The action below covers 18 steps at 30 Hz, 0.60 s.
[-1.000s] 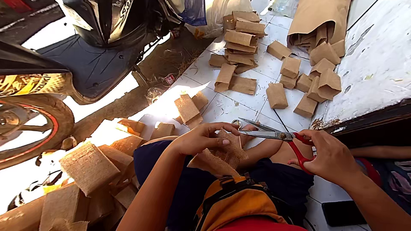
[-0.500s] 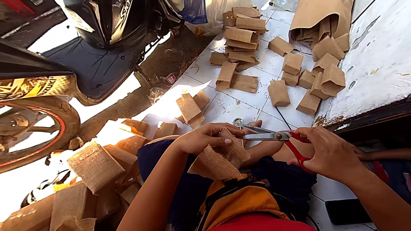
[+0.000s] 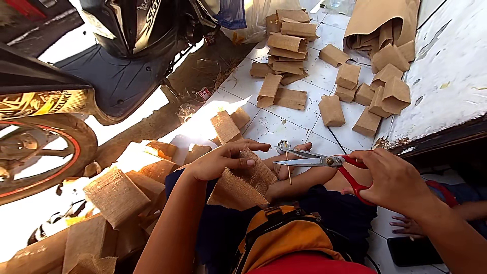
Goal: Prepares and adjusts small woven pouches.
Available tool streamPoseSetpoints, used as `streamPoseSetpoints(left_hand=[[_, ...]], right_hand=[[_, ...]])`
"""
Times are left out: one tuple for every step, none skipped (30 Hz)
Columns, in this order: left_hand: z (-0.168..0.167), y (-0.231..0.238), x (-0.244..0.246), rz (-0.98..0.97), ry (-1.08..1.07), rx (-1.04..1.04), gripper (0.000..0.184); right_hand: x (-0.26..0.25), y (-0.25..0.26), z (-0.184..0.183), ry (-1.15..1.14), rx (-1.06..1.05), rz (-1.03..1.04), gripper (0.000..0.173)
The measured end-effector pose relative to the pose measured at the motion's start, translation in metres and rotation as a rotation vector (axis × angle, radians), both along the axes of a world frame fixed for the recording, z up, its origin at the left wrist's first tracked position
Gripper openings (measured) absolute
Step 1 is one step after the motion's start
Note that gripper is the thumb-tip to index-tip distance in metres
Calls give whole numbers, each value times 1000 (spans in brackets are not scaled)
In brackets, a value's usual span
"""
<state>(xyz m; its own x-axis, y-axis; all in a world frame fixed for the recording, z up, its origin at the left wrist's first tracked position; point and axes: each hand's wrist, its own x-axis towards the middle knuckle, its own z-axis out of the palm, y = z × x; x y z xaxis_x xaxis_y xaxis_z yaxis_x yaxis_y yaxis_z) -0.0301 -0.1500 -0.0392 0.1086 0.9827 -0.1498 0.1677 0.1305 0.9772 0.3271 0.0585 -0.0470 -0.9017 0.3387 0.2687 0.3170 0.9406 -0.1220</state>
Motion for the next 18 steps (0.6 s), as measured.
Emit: streamPoseSetpoints(left_hand=[[4, 0, 1, 3, 27, 15, 41], [8, 1, 5, -3, 70, 26, 37], [12, 5, 10, -25, 128, 40, 32], [14, 9, 15, -65, 187, 53, 28], [14, 14, 19, -119, 244, 62, 28], [13, 19, 22, -171, 297, 65, 29], [13, 24, 25, -210, 353, 66, 29], [13, 29, 28, -237, 398, 70, 29], [13, 32, 29, -259, 425, 74, 29], [13, 35, 29, -273, 434, 72, 30], [14, 36, 29, -282, 429, 70, 32], [14, 36, 29, -279, 420, 66, 32], [14, 36, 29, -260, 403, 60, 33], [13, 35, 27, -228, 378, 46, 34], [12, 33, 25, -180, 338, 20, 37], [11, 31, 22, -121, 282, -12, 41], [11, 28, 19, -61, 218, -37, 46], [10, 25, 16, 1, 144, -50, 50]], right_hand=[[-1, -1, 0, -4, 14, 7, 68], [-2, -2, 1, -7, 27, 18, 68], [-4, -3, 1, -11, 38, 31, 68], [-6, -4, 1, -16, 54, 49, 67], [-9, -5, 1, -18, 74, 69, 67], [-11, -6, 2, -22, 80, 90, 68], [-13, -7, 3, -26, 84, 106, 68], [-15, -7, 4, -26, 89, 119, 68], [-16, -8, 5, -27, 95, 127, 68], [-17, -8, 5, -28, 103, 132, 67], [-18, -8, 6, -32, 113, 135, 67], [-18, -9, 7, -33, 120, 136, 67], [-18, -9, 7, -32, 121, 137, 66], [-17, -9, 7, -30, 113, 137, 66], [-16, -9, 7, -32, 103, 134, 67], [-14, -8, 6, -35, 89, 128, 67], [-12, -7, 5, -49, 71, 118, 68], [-8, -5, 4, -65, 42, 99, 69]])
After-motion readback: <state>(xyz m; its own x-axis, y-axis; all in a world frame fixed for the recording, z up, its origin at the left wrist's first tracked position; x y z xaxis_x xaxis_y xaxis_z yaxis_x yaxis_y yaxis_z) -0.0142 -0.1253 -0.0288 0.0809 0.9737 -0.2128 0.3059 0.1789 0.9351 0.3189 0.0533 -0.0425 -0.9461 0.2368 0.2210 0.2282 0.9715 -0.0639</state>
